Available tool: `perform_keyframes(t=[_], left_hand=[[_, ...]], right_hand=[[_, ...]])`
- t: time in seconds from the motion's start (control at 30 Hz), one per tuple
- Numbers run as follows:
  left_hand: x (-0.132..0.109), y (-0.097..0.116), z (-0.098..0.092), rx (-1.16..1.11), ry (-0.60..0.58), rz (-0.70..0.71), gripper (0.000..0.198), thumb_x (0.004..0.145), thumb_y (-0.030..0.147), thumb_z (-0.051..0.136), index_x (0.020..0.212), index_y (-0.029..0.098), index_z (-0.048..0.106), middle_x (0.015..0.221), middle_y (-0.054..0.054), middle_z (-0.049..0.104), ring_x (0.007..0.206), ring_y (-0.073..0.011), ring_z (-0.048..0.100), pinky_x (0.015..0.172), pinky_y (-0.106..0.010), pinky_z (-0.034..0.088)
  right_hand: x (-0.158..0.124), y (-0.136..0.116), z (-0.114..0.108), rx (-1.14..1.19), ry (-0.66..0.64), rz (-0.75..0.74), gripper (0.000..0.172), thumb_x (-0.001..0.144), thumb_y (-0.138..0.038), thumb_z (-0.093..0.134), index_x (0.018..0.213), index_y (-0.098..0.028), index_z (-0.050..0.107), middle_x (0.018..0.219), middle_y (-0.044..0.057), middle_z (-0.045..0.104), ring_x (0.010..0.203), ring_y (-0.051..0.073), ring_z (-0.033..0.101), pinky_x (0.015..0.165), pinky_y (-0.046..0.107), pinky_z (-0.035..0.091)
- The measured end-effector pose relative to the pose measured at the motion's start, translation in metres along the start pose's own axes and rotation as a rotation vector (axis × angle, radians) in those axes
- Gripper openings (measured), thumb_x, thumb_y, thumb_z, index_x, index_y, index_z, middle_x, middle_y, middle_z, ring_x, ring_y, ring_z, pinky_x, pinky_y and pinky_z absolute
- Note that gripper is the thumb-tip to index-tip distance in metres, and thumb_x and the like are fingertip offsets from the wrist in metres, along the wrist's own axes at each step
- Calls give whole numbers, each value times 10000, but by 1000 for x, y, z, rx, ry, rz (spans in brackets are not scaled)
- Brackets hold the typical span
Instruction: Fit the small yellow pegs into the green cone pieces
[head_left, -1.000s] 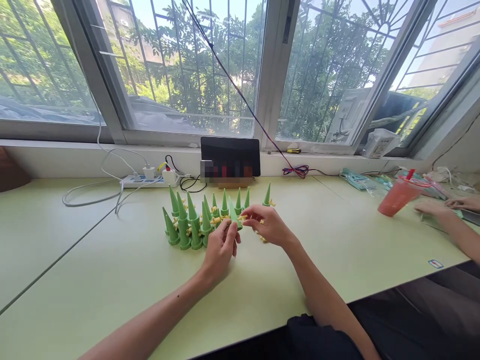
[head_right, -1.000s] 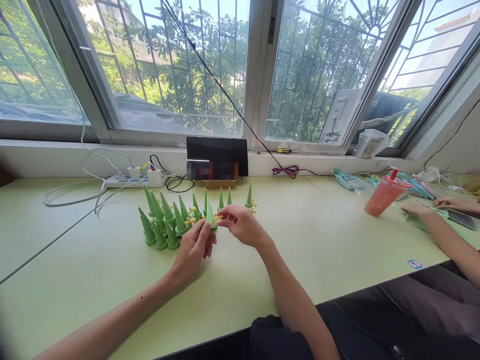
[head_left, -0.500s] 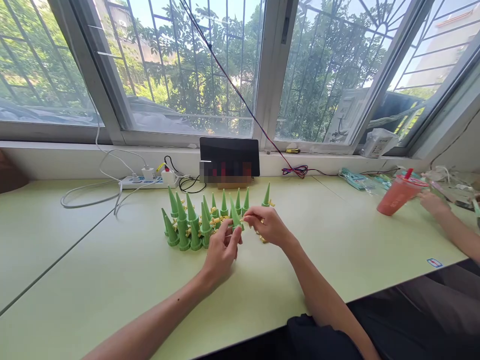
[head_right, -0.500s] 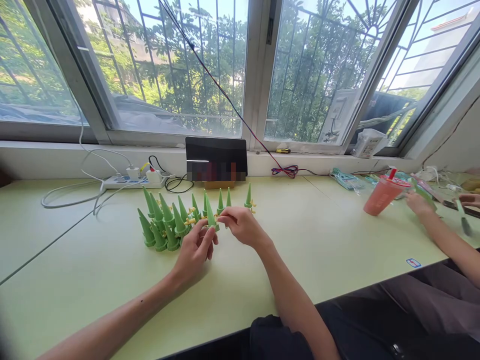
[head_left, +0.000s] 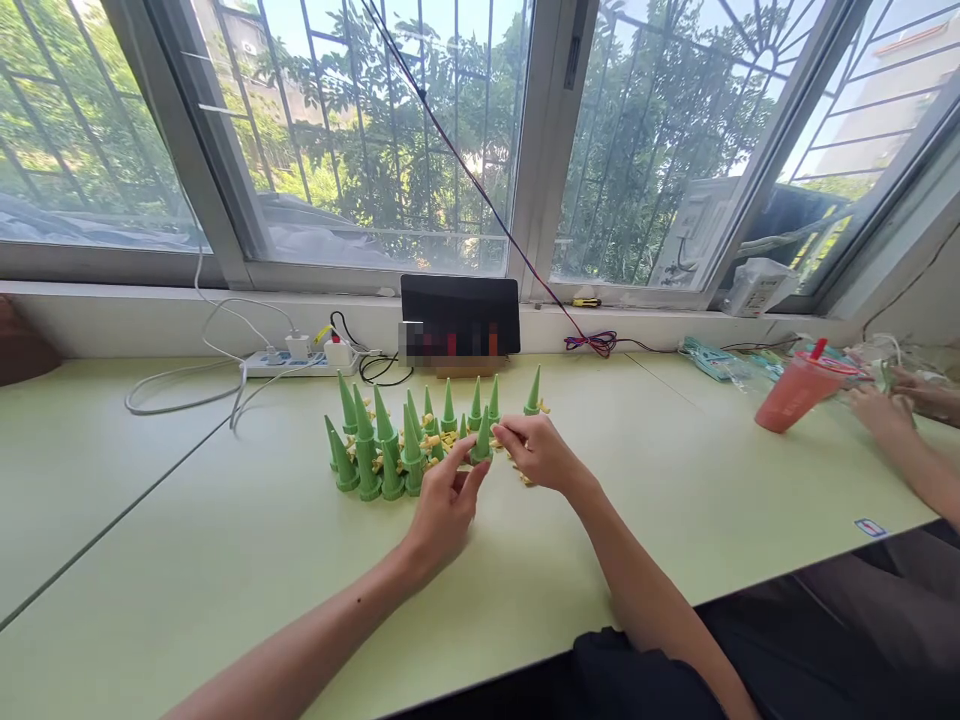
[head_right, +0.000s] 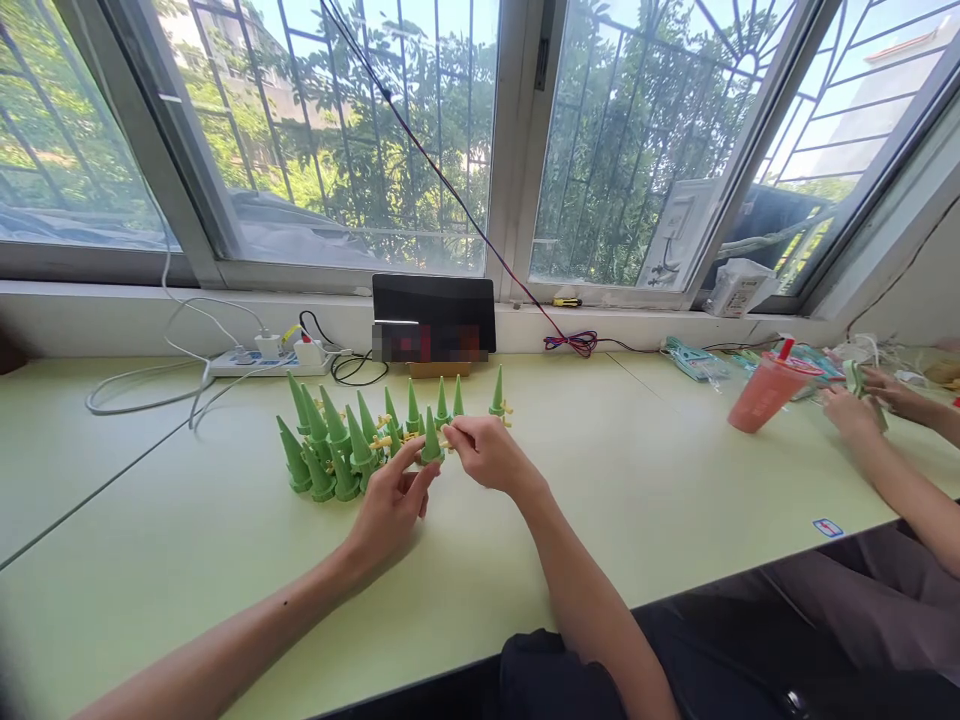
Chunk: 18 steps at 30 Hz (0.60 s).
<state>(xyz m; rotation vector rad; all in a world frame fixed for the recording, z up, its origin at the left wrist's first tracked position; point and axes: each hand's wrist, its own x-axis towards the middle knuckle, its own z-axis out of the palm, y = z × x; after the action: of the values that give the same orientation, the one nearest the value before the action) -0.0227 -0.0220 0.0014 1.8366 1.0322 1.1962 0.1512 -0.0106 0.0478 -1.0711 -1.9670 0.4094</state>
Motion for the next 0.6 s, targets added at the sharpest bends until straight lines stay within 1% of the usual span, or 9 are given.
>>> perform_keyframes(t=[0.1,0.2,0.27,0.37,0.43,0.53,0.6], left_hand=[[0,0,0,30,-6,11,328,920,440,509,1142,199,531,591,64,474,430,-82,425,441,-220,334],[-1,0,0,62,-19,32,311,931,444,488,1125,203,518,675,45,532,431,-71,431,449,-222,339],[0,1,0,72,-12,31,309,932,449,483,1117,203,512,720,35,551,433,-66,436,453,-223,345],[0,4,0,62,16,2,329,927,469,484,1107,194,501,749,24,570,435,-69,444,455,-227,352],[1,6,-1,37,33,-29,352,928,488,474,1112,189,493,744,20,584,435,-77,445,456,-231,359],[3,8,-3,-8,45,-60,368,925,516,464,1081,184,500,727,16,592,441,-88,453,452,-235,360],[3,9,-4,-23,45,-62,365,920,526,467,1039,183,508,724,14,595,440,-88,455,450,-235,358]], right_hand=[[0,0,1,-10,7,3,413,973,-370,410,613,-206,288,554,-40,327,528,104,277,517,260,240],[0,0,1,-26,24,18,421,971,-386,424,605,-201,328,552,-37,348,528,104,295,520,259,254],[0,-1,1,-11,24,31,398,968,-395,441,625,-195,404,558,-31,400,530,106,333,523,255,282],[-1,-2,1,50,15,43,268,953,-384,492,780,-189,556,607,-23,506,539,109,408,536,247,346],[-1,-2,1,84,16,43,194,936,-370,532,924,-190,604,662,-17,560,549,108,451,553,244,392],[-1,-1,1,104,26,39,237,919,-356,567,1084,-194,616,784,12,626,572,108,503,588,250,450],[-1,0,2,102,27,30,269,919,-349,571,1133,-195,621,851,34,651,600,112,531,614,259,474]])
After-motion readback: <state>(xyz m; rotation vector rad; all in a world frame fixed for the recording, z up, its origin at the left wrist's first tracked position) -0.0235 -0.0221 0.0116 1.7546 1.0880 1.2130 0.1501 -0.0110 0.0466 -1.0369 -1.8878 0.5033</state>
